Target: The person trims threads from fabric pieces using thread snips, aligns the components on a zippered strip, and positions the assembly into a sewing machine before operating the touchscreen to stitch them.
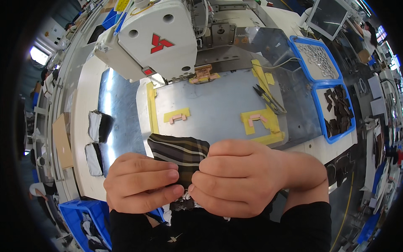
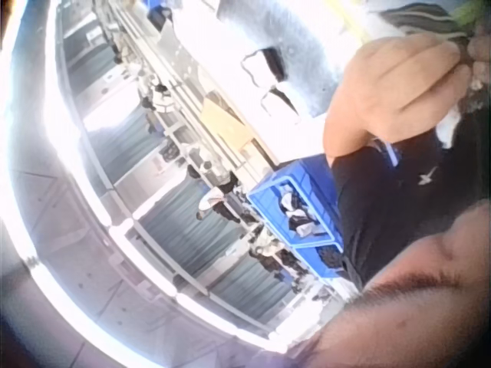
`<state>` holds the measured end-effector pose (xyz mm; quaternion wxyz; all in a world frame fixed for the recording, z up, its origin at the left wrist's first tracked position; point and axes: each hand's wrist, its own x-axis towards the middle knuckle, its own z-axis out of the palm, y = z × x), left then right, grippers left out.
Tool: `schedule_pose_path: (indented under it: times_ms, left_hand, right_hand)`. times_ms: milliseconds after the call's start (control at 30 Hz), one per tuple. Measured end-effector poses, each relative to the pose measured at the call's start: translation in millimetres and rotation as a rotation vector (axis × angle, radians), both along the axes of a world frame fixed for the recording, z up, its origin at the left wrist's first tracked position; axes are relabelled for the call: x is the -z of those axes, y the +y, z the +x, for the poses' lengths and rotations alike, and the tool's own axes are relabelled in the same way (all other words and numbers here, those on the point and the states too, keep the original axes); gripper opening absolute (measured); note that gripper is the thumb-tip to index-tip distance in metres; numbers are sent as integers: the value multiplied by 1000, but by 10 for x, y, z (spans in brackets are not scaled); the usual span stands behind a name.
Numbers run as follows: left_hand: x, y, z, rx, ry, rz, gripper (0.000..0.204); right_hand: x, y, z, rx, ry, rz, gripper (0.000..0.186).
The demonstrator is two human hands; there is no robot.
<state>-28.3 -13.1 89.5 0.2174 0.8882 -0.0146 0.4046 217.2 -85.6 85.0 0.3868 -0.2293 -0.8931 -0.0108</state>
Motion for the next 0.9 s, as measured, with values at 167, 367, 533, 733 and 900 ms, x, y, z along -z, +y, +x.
schedule_pose_path:
  times_ms: [167,367,533,733,900]
  left_hand:
    - [182,30,16,101,-103,-40,9]
    - [219,44,45,224,-109,-339,25]
    - [350,-73,138,98,-200,-224,30]
    - [347,-9,76,91,-162,-74,28]
    - [311,-22,11,-41,-87,91,28]
  right_hand:
    - [34,-11,1,0,23,22,9]
    - [49,-25,-27,97,114,121,7]
    - [110,-21,-27,121,143,203,5]
    - [134,-40,-73,114,173,236,6]
    - [65,16,-1,133,89,154,4]
